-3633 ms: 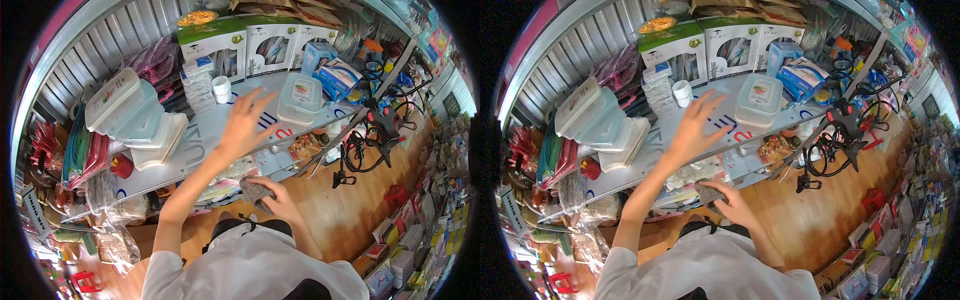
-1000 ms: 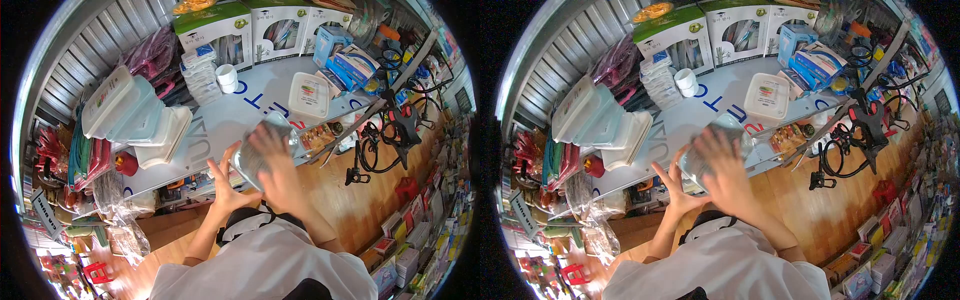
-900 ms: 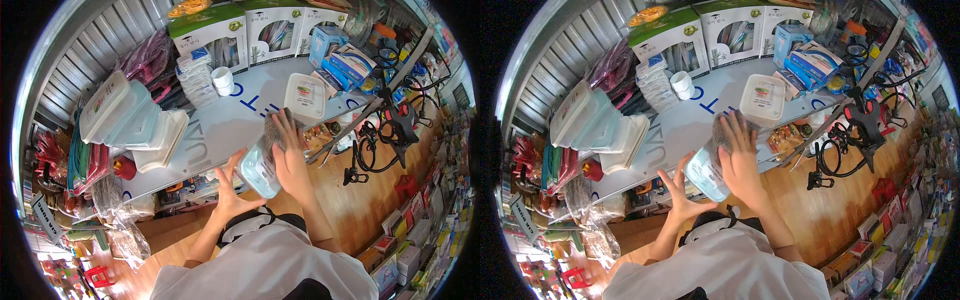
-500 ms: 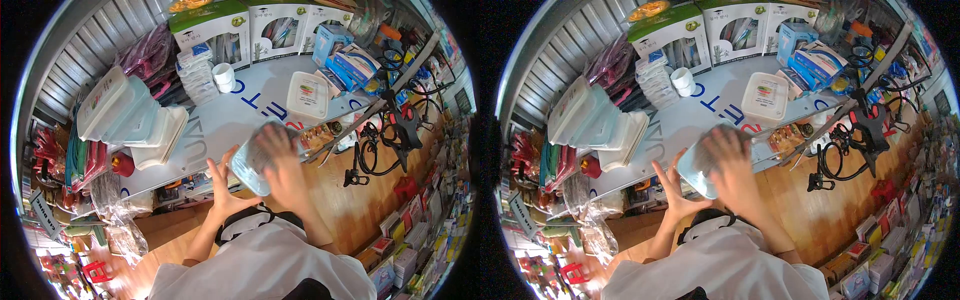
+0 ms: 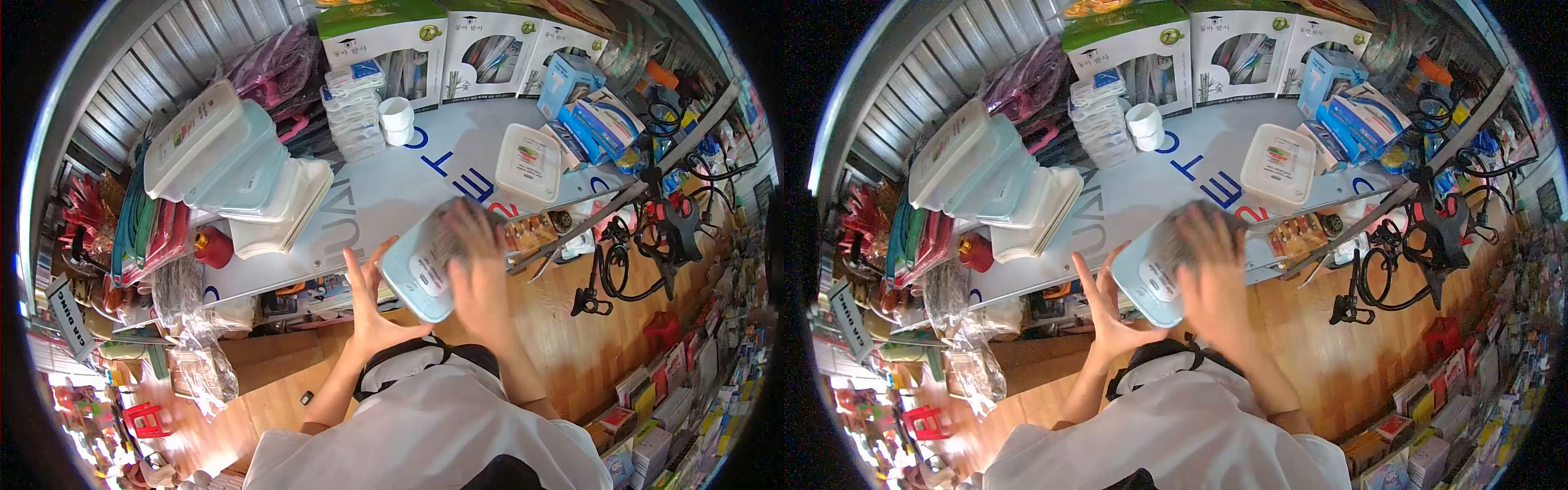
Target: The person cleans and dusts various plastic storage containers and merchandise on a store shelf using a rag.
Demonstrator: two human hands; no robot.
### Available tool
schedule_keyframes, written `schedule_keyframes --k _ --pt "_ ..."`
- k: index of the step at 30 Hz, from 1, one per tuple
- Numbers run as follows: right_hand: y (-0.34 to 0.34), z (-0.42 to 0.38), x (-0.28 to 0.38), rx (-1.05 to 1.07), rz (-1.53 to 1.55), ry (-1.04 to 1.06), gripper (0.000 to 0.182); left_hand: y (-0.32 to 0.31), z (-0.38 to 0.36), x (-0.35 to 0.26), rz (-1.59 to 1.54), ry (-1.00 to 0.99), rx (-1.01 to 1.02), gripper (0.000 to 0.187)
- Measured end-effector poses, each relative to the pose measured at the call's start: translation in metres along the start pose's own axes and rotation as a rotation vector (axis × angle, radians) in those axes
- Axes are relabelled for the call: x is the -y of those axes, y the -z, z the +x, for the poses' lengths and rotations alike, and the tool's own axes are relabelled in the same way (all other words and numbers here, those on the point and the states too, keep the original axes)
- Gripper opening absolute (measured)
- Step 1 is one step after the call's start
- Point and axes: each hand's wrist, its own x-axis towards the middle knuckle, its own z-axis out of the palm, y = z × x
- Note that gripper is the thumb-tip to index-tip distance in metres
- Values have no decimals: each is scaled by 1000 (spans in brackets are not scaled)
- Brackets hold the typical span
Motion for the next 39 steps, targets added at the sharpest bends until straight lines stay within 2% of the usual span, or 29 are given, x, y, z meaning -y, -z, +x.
schedule_keyframes --k 1,4,7,8,9,10,13,14,17,18,21,22,24,26,27,29,30,33,34,37,38,39 --pt "2 8 -13 -62 -11 -13 46 0 -1 -1 -4 -4 20 149" --pt "8 15 -27 -66 293 -435 38 5 -7 -7 58 -19 129 150" --pt "19 25 -25 90 211 -227 36 14 -7 -9 73 -62 221 151" --pt "18 28 -18 70 133 -117 33 18 -5 -11 84 -95 251 151" --pt "22 29 -11 121 136 -125 33 23 -2 -15 94 -126 283 151" --pt "27 31 -4 172 139 -133 33 29 2 -28 114 -17 286 141" --pt "32 30 10 232 150 -142 32 44 2 -23 0 14 313 140" --pt "31 29 13 237 154 -141 32 42 -3 -17 -166 3 251 130" --pt "25 19 25 191 236 -179 34 41 -7 -13 -288 -52 78 116" --pt "22 15 28 189 338 -269 36 39 -1 -17 -251 -105 -41 95" --pt "7 5 34 165 633 -514 40 52 -10 8 -310 27 -220 80" --pt "-4 1 34 141 729 -577 42 52 -8 2 -384 158 -320 69" --pt "-18 -6 37 107 923 -756 46 58 -4 -4 -647 336 -398 71" --pt "-21 -10 41 125 1282 -766 48 65 1 -11 -883 462 -421 68" --pt "-22 -12 43 139 1458 -763 50 65 2 -11 -891 492 -478 65" --pt "-35 -17 59 13 1559 -675 52 60 3 -11 -911 552 -600 60" --pt "-41 -15 65 -51 1608 -626 53 60 4 -15 -932 563 -557 57" --pt "-43 -10 76 -169 1725 -608 61 62 -2 -4 -757 463 -410 61" --pt "-42 -8 76 -164 1846 -595 61 62 -5 -4 -760 494 -359 62" --pt "-54 3 75 -117 1672 -560 60 50 -13 -17 -876 552 -289 60" --pt "-61 2 69 -136 1839 -554 58 47 -14 -23 -871 504 -305 57" --pt "-69 1 64 -168 1899 -583 57 49 -14 -21 -854 540 -332 57"
